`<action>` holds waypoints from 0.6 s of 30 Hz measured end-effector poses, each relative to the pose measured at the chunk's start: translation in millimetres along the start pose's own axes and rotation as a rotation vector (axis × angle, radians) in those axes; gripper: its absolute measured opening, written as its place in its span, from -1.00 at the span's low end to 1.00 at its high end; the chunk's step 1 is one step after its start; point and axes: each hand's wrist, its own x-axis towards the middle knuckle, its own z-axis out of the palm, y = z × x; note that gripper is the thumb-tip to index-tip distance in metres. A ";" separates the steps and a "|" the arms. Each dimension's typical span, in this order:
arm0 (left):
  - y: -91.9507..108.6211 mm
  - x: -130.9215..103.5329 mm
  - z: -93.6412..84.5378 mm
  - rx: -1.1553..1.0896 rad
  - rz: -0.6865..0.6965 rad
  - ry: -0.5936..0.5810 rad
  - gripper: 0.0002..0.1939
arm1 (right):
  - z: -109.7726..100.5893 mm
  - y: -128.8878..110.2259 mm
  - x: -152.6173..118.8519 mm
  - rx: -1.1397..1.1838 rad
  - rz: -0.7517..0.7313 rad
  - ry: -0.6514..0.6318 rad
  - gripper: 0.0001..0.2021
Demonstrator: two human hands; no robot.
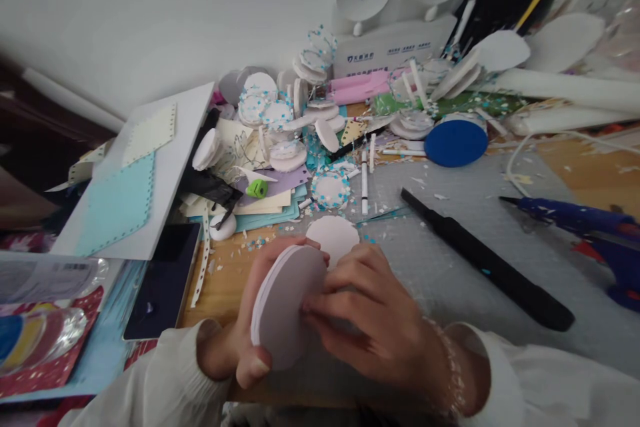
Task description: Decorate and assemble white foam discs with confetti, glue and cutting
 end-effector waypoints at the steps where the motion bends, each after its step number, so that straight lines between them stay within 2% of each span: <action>1: -1.1 -0.3 -0.8 0.011 0.010 -0.006 0.02 | 0.1 0.3 -0.3 0.001 -0.003 -0.005 -0.89; 5: -1.2 -2.8 1.3 0.043 0.002 0.020 0.05 | 0.9 1.8 -0.7 0.006 -0.018 -0.012 -0.90; 9: 10.9 -3.5 9.4 -0.031 -0.107 0.103 -0.13 | 1.3 2.4 -0.4 0.018 -0.025 -0.008 -0.89; 12: 23.6 -1.5 12.4 -0.186 -0.214 0.020 -0.22 | -1.5 0.9 -3.4 0.019 -0.023 -0.005 -0.85; 15: 31.3 -0.3 12.5 -0.310 -0.340 -0.058 -0.19 | -6.4 -1.1 -8.2 -0.050 0.052 0.023 -0.69; 18: 32.4 -1.1 12.8 -0.358 -0.369 0.062 -0.17 | -9.9 -1.0 -10.5 -0.143 0.062 0.014 -0.58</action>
